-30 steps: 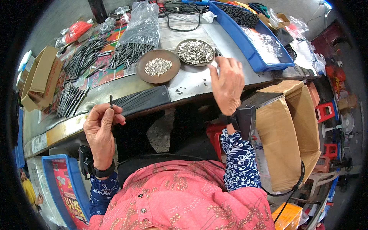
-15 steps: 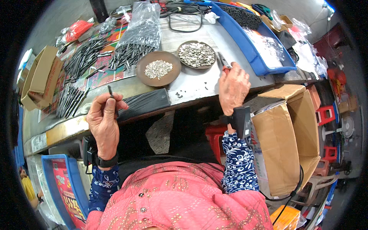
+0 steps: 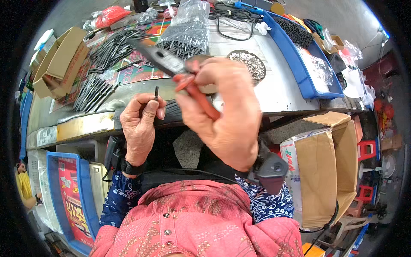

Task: The person repeatedly picks up thin metal rods and small metal pieces from a cluttered workbench. They insert the small pieces into the rods by hand and occasionally use pliers to adjust or secure them. The person places the assembled units back on the table and continues the cycle.

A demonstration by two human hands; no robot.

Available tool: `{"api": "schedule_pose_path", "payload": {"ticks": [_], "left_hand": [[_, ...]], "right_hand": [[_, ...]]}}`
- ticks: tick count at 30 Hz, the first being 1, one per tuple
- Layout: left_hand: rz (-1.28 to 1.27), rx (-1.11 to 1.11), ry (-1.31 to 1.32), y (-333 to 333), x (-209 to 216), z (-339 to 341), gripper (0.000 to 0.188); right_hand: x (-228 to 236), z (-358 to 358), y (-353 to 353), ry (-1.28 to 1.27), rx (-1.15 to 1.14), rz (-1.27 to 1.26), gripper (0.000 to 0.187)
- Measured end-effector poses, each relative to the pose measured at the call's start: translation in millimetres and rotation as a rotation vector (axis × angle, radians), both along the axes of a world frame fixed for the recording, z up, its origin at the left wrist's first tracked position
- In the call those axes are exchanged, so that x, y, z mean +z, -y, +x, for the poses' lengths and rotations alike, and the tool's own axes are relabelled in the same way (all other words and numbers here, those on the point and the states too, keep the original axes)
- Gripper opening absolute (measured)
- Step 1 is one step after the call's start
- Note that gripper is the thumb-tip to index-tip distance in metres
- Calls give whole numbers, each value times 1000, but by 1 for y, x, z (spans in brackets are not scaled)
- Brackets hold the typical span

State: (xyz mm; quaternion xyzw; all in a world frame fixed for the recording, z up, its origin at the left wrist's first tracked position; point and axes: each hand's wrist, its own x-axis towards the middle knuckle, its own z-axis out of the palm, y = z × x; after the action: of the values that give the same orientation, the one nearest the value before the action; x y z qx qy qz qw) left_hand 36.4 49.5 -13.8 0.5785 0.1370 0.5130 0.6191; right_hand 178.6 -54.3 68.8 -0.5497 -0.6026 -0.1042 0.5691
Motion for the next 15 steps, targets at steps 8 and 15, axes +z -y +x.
{"api": "schedule_pose_path", "payload": {"ticks": [8, 15], "left_hand": [[-7, -11, 9, 1, -3, -1, 8], [-14, -28, 8, 0, -2, -1, 7]], "right_hand": [[27, -1, -1, 192, 10, -159, 13], [17, -10, -14, 319, 36, -287, 13]]}}
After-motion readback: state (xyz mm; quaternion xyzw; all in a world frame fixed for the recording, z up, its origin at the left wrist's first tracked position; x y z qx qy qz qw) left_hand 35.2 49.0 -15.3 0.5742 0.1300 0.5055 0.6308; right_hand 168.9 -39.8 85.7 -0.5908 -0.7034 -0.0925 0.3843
